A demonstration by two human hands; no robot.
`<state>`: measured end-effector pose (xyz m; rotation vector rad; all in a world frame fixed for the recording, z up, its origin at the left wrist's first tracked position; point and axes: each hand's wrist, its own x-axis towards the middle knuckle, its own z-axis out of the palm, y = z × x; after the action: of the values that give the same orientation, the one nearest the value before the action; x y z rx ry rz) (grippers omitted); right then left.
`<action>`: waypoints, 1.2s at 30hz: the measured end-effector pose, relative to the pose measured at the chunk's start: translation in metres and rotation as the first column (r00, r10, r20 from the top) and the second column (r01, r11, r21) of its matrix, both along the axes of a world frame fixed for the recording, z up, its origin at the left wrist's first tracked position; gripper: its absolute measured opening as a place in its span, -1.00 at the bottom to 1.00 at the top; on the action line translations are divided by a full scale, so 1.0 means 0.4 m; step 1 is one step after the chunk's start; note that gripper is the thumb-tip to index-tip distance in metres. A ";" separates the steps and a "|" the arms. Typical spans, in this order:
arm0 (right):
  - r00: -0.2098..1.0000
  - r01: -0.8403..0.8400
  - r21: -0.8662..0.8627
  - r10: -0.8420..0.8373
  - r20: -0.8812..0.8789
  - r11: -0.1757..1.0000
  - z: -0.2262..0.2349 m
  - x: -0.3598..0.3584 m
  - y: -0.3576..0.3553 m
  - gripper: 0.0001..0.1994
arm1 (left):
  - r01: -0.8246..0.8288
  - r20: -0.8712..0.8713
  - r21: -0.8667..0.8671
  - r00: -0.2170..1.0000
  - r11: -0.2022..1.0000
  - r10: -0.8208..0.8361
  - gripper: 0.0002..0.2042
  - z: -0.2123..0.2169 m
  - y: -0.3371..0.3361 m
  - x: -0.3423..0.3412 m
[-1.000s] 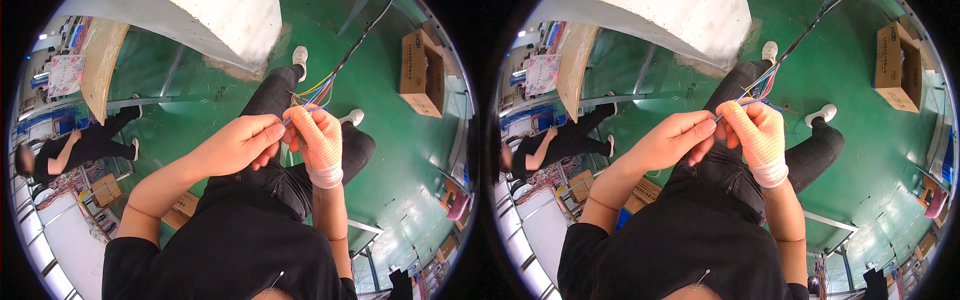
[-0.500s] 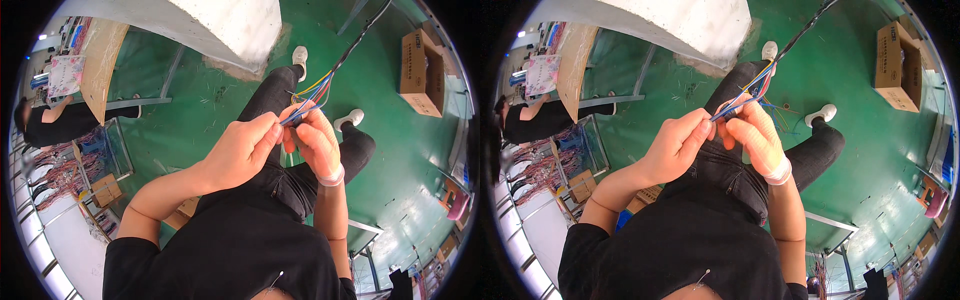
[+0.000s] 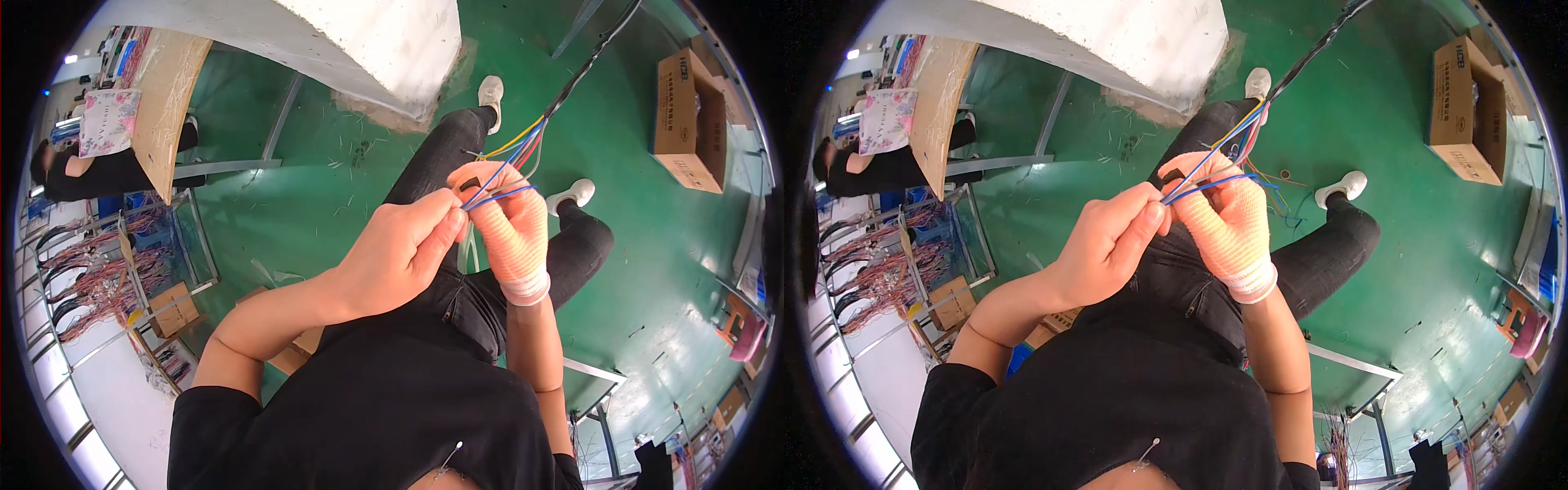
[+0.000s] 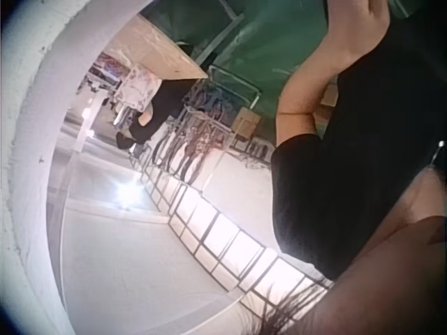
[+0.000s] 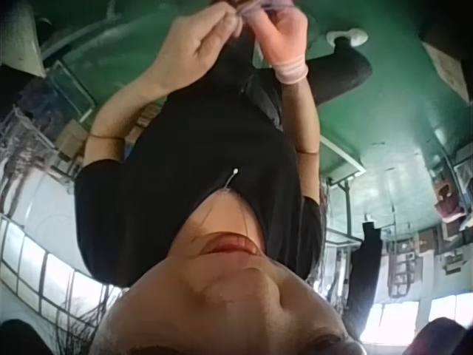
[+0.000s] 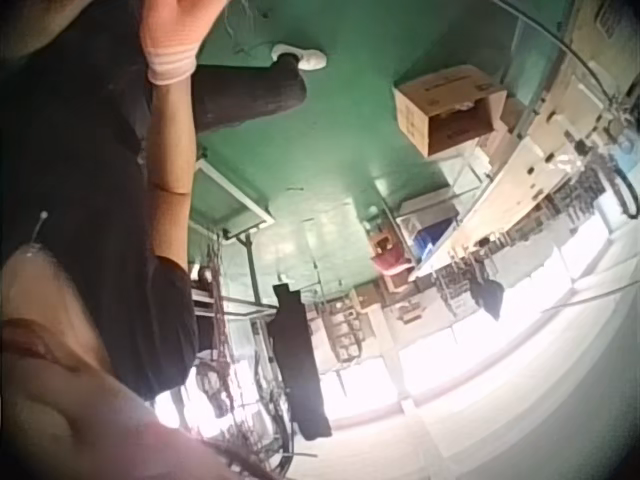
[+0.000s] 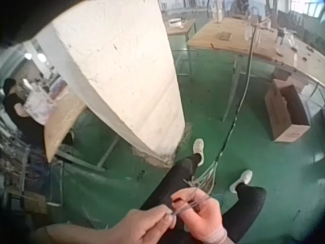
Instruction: Organizing individual wires and wrapping them with electrical tape to form a wire harness.
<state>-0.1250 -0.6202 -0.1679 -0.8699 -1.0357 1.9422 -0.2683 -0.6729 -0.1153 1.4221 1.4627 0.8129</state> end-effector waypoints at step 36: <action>0.836 0.097 0.550 -0.368 0.407 0.830 0.100 0.027 -0.009 -0.86 | 0.043 -0.246 0.195 0.969 0.980 0.006 -0.90 -0.032 0.008 -0.017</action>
<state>-0.1141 -0.6236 -0.1279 -1.1493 -1.5658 1.1440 -0.2749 -0.6697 -0.1282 1.7356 1.5851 0.8113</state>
